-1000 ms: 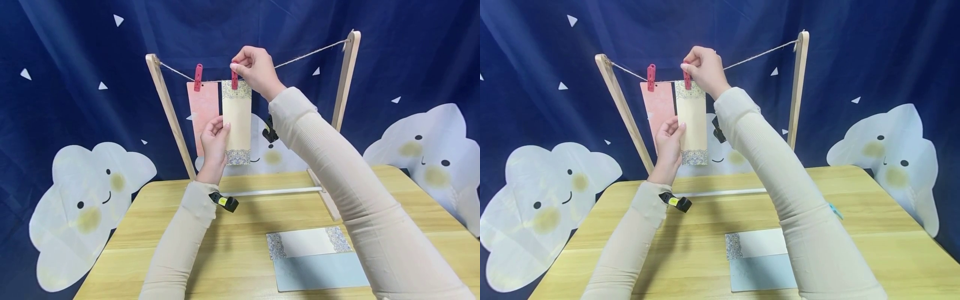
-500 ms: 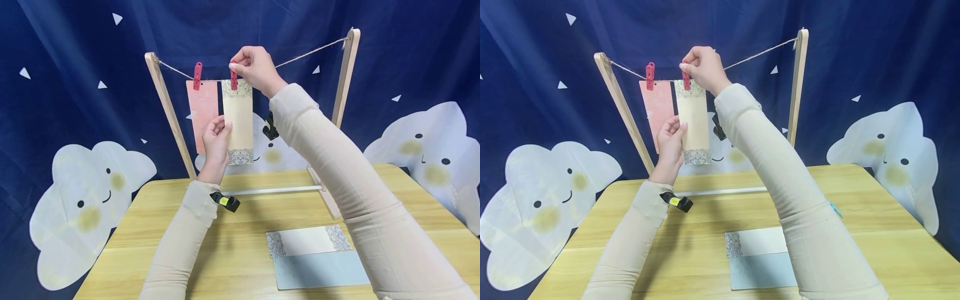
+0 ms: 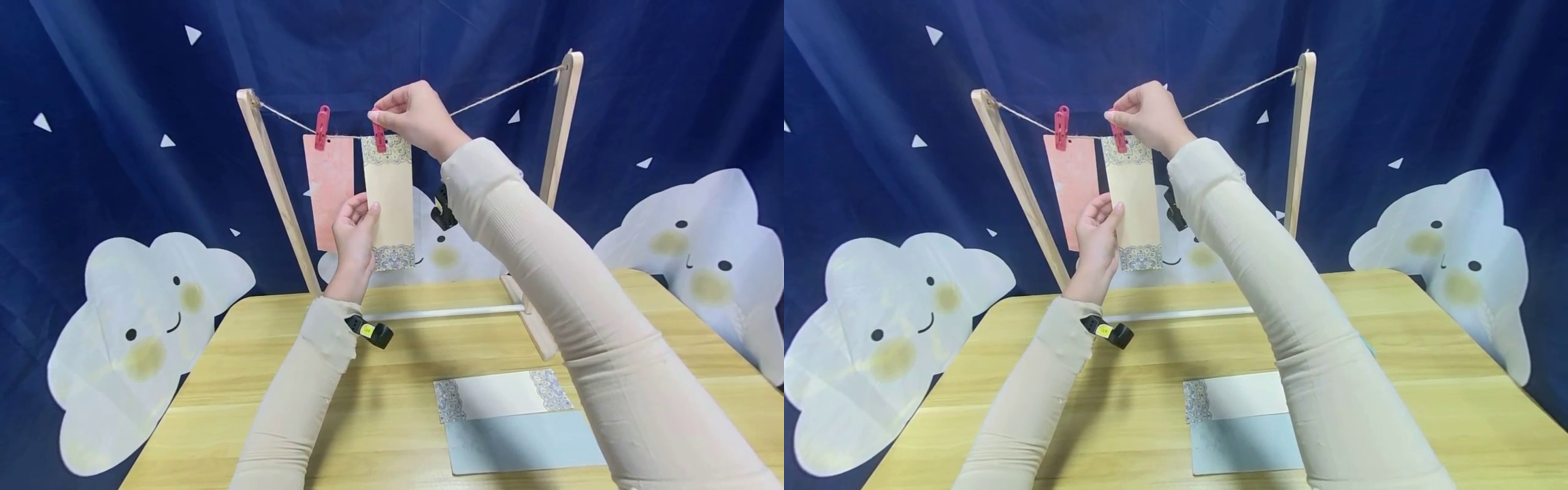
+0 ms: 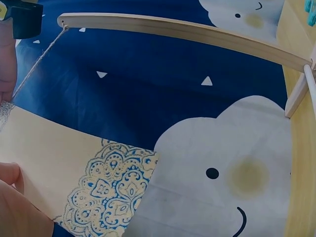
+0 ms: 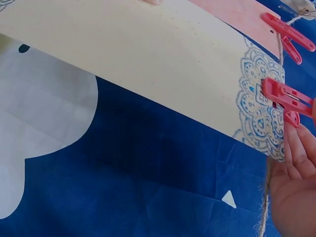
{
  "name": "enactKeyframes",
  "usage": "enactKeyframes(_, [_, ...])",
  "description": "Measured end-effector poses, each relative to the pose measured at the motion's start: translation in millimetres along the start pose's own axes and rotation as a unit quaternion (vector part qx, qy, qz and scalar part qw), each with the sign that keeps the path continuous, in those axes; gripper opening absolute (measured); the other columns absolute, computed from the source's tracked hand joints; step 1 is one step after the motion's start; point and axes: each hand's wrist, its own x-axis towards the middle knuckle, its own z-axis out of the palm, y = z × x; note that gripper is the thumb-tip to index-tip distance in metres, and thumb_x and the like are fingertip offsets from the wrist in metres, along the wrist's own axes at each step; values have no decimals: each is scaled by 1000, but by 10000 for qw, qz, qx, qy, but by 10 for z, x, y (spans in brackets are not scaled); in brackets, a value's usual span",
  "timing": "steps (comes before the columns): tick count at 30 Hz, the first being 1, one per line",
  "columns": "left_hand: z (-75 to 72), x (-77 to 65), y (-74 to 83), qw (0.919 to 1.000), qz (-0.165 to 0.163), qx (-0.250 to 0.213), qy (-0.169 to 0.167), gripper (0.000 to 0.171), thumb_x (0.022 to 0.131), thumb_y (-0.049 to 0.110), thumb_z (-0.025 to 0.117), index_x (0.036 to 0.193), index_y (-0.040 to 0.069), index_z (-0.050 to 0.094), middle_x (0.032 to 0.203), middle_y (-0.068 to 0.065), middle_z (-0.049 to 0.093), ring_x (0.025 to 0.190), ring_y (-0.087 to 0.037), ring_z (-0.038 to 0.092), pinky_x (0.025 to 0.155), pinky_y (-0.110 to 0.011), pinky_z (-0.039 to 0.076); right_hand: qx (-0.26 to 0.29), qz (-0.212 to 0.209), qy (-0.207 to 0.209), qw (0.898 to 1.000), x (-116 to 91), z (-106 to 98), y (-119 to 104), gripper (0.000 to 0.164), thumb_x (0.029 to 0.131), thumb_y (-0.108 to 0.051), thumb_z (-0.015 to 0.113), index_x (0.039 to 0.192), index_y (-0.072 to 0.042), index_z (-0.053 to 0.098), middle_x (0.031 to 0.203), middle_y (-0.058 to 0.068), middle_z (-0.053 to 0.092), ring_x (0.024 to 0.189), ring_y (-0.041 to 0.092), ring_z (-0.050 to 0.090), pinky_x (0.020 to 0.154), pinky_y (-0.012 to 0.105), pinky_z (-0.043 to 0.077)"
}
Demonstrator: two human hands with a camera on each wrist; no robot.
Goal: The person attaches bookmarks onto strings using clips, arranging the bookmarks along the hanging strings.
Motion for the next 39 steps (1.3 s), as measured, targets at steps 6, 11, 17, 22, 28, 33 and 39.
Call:
enactKeyframes(6, [10,-6,4,10000,-8,-6,-24,17,87,0,64,103,5,63,92,-3,61,85,-14,58,74,-24,51,80,143,48,9999,-10,6,6,40,89,-29,65,123,-7,62,118,6,66,104,16,61,91,22,48])
enactKeyframes(11, [14,3,8,10000,-7,30,-48,18,87,0,64,104,4,63,93,-3,62,84,-13,58,74,-24,51,28,72,213,9997,-26,-32,34,47,89,-31,64,129,-8,58,127,4,61,112,12,59,94,22,46])
enactKeyframes(17, [-3,8,-18,9998,-80,162,-20,18,87,1,64,104,5,63,93,-2,63,86,-13,59,77,-25,52,-59,-347,403,9986,-72,-110,133,43,91,-30,61,127,-7,59,128,3,60,113,11,58,96,21,44])
enactKeyframes(22, [-27,6,-65,9997,-89,201,-67,19,87,1,64,105,3,63,93,-2,63,87,-12,59,79,-25,52,287,-643,568,9959,-180,-140,262,38,92,-28,61,123,-7,62,125,3,62,111,10,59,96,22,44])
enactKeyframes(28, [-95,-23,-130,9986,-114,454,-227,24,86,2,65,110,0,63,97,-4,65,89,-11,59,81,-22,51,448,-963,706,9918,-388,-133,543,33,91,-27,63,117,-6,67,119,5,65,108,9,60,96,24,45])
enactKeyframes(33, [-173,-82,-224,9973,-184,653,-266,28,86,1,65,114,-3,62,103,-10,66,89,-9,58,81,-19,49,424,-775,527,9947,-656,-151,886,34,91,-29,63,117,-8,66,118,4,66,108,10,60,95,29,46])
enactKeyframes(39, [-246,-187,-363,9945,-435,876,-369,34,86,4,66,119,-2,60,110,-15,65,86,-8,58,80,-18,49,568,-193,485,9970,-1047,-156,1348,38,90,-35,63,118,-10,66,116,2,67,107,7,59,94,28,45])
